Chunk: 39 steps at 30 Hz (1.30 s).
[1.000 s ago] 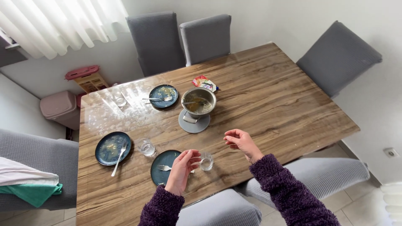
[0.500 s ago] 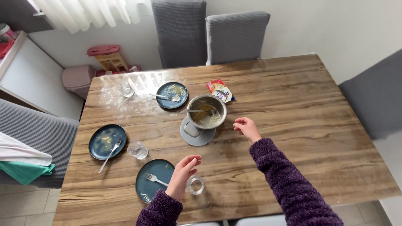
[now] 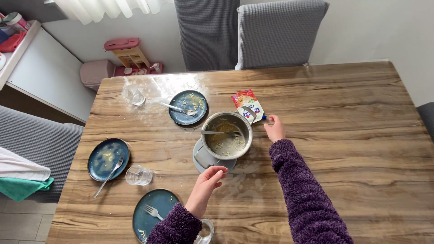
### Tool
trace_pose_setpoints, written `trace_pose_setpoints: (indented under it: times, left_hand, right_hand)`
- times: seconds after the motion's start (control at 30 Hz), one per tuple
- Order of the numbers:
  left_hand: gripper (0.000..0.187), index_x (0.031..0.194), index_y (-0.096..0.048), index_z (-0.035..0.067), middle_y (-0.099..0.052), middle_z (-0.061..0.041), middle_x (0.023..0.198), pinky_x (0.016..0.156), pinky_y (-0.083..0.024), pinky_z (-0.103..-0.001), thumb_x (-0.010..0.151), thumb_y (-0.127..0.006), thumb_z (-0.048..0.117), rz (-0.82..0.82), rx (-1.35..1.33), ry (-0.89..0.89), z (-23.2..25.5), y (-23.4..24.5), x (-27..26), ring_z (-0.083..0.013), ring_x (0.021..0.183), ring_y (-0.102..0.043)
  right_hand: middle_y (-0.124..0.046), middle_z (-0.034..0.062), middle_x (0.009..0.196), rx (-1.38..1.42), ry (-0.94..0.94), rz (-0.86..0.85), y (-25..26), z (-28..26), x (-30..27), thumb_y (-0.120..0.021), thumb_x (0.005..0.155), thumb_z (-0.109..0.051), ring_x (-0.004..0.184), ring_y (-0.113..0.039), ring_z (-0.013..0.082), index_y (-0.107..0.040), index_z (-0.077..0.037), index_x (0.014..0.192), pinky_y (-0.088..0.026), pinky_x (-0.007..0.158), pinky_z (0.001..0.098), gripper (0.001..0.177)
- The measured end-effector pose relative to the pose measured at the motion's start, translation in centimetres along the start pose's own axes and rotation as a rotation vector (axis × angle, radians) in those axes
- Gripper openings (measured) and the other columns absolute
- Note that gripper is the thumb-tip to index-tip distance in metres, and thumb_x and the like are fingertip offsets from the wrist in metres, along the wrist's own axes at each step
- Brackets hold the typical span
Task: The person clears leftover food items from a dining table, including a snack wrapper, a bowl of red sauce, cheese slices, and a sauce pouch. They discard the wrapper in a trash bin and place the food items into the refrigerator.
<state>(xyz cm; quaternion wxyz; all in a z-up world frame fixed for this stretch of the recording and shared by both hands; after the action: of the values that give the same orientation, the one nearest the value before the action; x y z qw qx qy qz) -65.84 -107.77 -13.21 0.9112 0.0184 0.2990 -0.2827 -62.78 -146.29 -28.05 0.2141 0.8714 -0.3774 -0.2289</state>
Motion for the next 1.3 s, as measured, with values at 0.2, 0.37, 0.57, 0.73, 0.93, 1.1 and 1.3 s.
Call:
trace_pose_setpoints:
  times: [0.2, 0.37, 0.57, 0.73, 0.93, 1.1, 1.3]
  left_hand:
    - [0.02, 0.112, -0.073, 0.016, -0.077, 0.0, 0.117, 0.085, -0.047, -0.026, 0.097, -0.062, 0.024, -0.004, -0.029, 0.022, -0.2, -1.3, 4.0, -0.0124, 0.104, -0.07]
    - [0.02, 0.112, -0.072, 0.014, -0.077, -0.001, 0.115, 0.083, -0.048, -0.025, 0.099, -0.06, 0.023, -0.007, -0.027, 0.032, 0.1, -1.8, 4.3, -0.0122, 0.1, -0.07]
    - [0.018, 0.109, -0.072, 0.011, -0.077, -0.003, 0.112, 0.082, -0.051, -0.025, 0.099, -0.059, 0.02, 0.003, -0.036, 0.053, -1.1, -1.7, 4.0, -0.0128, 0.096, -0.072]
    - [0.015, 0.107, -0.071, 0.011, -0.078, -0.003, 0.107, 0.077, -0.048, -0.025, 0.099, -0.06, 0.018, -0.002, -0.032, 0.042, -2.1, -2.0, 3.9, -0.0113, 0.091, -0.071]
    - [0.015, 0.106, -0.07, 0.013, -0.077, 0.0, 0.109, 0.08, -0.049, -0.024, 0.099, -0.059, 0.02, -0.034, -0.001, 0.026, -1.7, -2.8, 2.7, -0.0095, 0.094, -0.071]
    - [0.014, 0.104, -0.07, 0.012, -0.076, 0.0, 0.106, 0.075, -0.045, -0.022, 0.099, -0.059, 0.019, -0.069, -0.038, 0.009, -0.9, -4.9, 1.2, -0.0082, 0.093, -0.068]
    - [0.013, 0.104, -0.069, 0.015, -0.077, 0.002, 0.109, 0.075, -0.046, -0.022, 0.099, -0.059, 0.02, -0.094, -0.001, -0.04, 0.5, -6.5, -1.1, -0.0063, 0.093, -0.067]
  right_hand:
    - [-0.054, 0.0147, 0.15, -0.257, 0.233, 0.005, -3.0, 0.5, 4.1, -0.06, 0.095, -0.008, 0.137, -0.051, 0.0304, -0.051, -0.004, 0.148, -0.038, 0.118, 0.0448, 0.053]
    - [-0.06, 0.0143, 0.138, -0.406, 0.345, 0.019, -4.5, 1.5, 5.2, -0.06, 0.096, -0.005, 0.128, -0.052, 0.0326, -0.06, -0.003, 0.139, -0.041, 0.115, 0.0459, 0.044]
    - [-0.067, 0.0124, 0.117, -0.545, 0.465, 0.14, -4.9, 1.0, 4.2, -0.072, 0.094, -0.011, 0.111, -0.056, 0.0311, -0.073, -0.006, 0.118, -0.051, 0.097, 0.0421, 0.025]
    - [-0.069, 0.0126, 0.111, -0.62, 0.533, 0.154, -4.5, 1.1, 4.2, -0.071, 0.095, -0.014, 0.102, -0.059, 0.0315, -0.072, -0.006, 0.109, -0.051, 0.091, 0.0418, 0.016]
    - [-0.068, 0.0156, 0.117, -0.469, 0.655, 0.178, 1.4, 0.7, 4.3, -0.062, 0.1, -0.015, 0.099, -0.065, 0.0359, -0.068, -0.004, 0.124, -0.052, 0.077, 0.0477, 0.026]
    - [-0.068, 0.014, 0.113, -0.523, 0.763, 0.198, 7.6, -3.1, 1.4, -0.063, 0.101, -0.014, 0.093, -0.066, 0.0317, -0.068, -0.002, 0.121, -0.053, 0.071, 0.0452, 0.023]
    - [-0.069, 0.0139, 0.093, -0.49, 0.765, 0.231, 13.4, -7.2, -2.4, -0.067, 0.097, -0.015, 0.081, -0.064, 0.0342, -0.072, -0.006, 0.102, -0.05, 0.072, 0.0462, 0.012]
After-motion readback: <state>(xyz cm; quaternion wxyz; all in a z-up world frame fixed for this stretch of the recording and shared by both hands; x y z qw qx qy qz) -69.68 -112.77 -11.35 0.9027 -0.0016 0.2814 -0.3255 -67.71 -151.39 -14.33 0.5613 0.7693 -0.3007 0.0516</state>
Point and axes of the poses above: each hand's wrist, its own x-axis towards the middle knuckle, its own y-axis out of the back of the hand, z = x × y, the point moved 8 cm from there along x, towards the middle knuckle
